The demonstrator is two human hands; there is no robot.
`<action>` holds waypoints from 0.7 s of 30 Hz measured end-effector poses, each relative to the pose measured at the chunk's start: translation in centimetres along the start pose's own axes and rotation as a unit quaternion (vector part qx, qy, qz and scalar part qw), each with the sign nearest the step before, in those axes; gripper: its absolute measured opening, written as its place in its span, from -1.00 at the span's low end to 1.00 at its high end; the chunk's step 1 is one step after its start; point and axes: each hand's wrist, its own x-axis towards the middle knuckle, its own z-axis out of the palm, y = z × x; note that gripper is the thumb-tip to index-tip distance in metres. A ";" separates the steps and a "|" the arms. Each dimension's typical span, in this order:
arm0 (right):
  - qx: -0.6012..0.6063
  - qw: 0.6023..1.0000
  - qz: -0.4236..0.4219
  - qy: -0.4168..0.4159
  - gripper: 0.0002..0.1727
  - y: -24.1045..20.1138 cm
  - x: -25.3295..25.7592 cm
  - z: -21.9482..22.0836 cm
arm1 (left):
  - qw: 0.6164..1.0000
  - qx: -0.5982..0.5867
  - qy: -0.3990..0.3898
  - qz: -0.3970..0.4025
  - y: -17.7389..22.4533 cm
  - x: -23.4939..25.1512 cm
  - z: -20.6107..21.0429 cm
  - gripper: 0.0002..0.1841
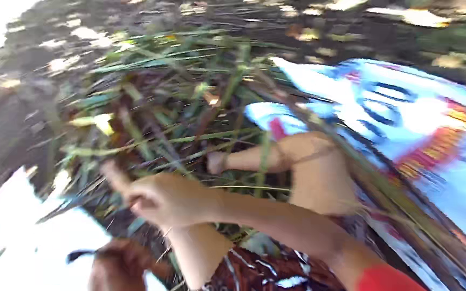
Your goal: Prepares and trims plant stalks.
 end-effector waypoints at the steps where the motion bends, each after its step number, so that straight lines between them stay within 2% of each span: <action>1: 0.007 1.000 0.004 -0.021 -0.75 -0.1 0.1 -0.1 | 0.998 -0.017 0.044 0.034 -0.1 0.1 0.7 -0.71; 3: 0.007 1.000 0.003 -0.028 -0.76 -0.3 0.1 -0.1 | 0.985 -0.038 0.112 0.125 -0.6 0.5 1.4 -0.79; 5: 0.009 1.000 -0.004 -0.015 -0.75 -0.3 0.0 0.0 | 0.971 -0.002 0.144 0.191 -0.9 0.7 1.5 -0.79; 6: 0.011 1.000 -0.009 -0.010 -0.73 -0.3 0.0 0.1 | 0.964 0.027 0.154 0.217 -1.0 0.6 1.5 -0.75; 8: 0.012 1.000 -0.015 -0.008 -0.71 -0.4 -0.1 0.3 | 0.957 0.077 0.147 0.238 -0.9 0.6 1.1 -0.54; 11: 0.019 1.000 -0.012 -0.013 -0.71 -0.7 -0.4 0.4 | 0.962 0.146 0.091 0.211 -0.2 0.6 0.7 -0.33; 13: 0.012 1.000 -0.019 -0.005 -0.73 -1.0 -0.6 0.6 | 0.963 0.192 0.039 0.186 0.3 0.7 0.6 -0.35; 15: -0.017 0.999 -0.030 0.008 -0.74 -1.2 -0.8 0.8 | 0.973 0.170 0.008 0.156 0.8 0.9 0.6 -0.36; 16: -0.036 0.999 -0.036 0.018 -0.74 -1.4 -1.0 0.9 | 0.979 0.146 0.006 0.140 1.1 1.0 0.6 -0.38; 19: -0.090 0.992 -0.070 0.062 -0.75 -1.6 -1.5 1.3 | 0.984 0.119 0.030 0.129 1.9 1.1 0.5 -0.65; 21: -0.116 0.985 -0.093 0.089 -0.76 -1.7 -1.7 1.6 | 0.984 0.122 0.031 0.130 2.4 1.1 0.1 -0.71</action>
